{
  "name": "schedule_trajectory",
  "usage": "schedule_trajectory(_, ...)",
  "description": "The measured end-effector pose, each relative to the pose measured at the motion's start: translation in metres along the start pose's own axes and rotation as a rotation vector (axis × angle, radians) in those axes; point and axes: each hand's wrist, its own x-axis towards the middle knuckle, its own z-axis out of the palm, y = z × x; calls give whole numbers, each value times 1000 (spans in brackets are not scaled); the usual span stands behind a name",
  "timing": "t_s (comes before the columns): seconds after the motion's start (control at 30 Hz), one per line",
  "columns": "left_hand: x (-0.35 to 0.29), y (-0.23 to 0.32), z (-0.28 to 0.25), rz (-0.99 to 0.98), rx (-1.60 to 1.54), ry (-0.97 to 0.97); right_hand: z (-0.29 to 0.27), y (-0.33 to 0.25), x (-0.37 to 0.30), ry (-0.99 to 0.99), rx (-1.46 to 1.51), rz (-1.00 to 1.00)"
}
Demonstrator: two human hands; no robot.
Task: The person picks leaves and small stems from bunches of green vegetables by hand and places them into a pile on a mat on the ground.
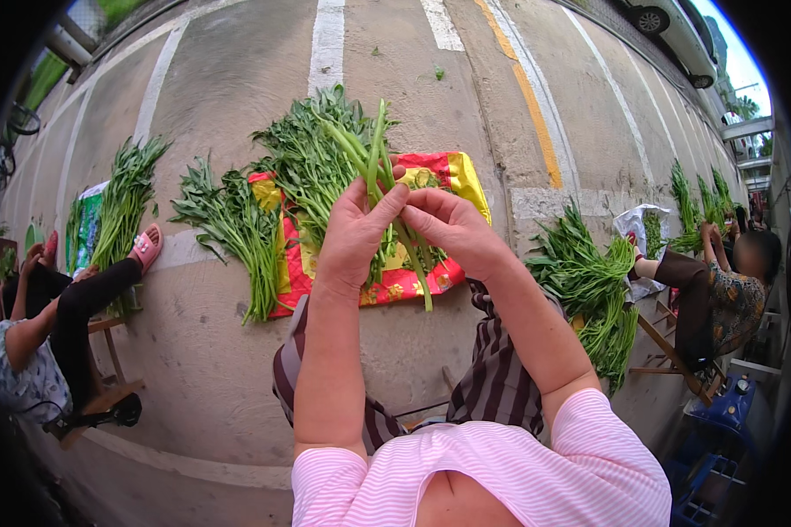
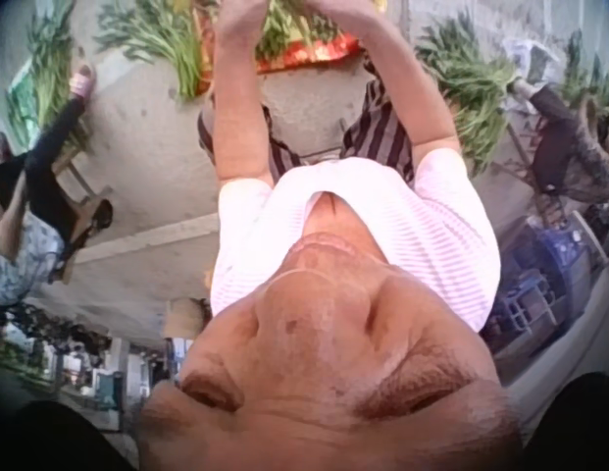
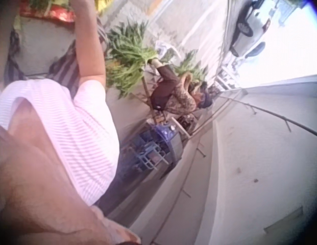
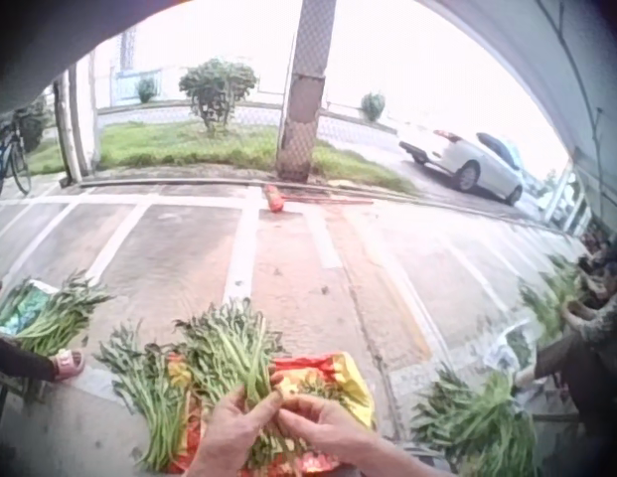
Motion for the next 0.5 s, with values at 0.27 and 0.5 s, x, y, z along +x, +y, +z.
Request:
schedule_trajectory(0.27,9,-21,7,-183,1,67,-33,15,-6,74,68,45)
schedule_trajectory(0.5,16,-33,22,-202,105,178,-32,29,-11,215,-284,-15)
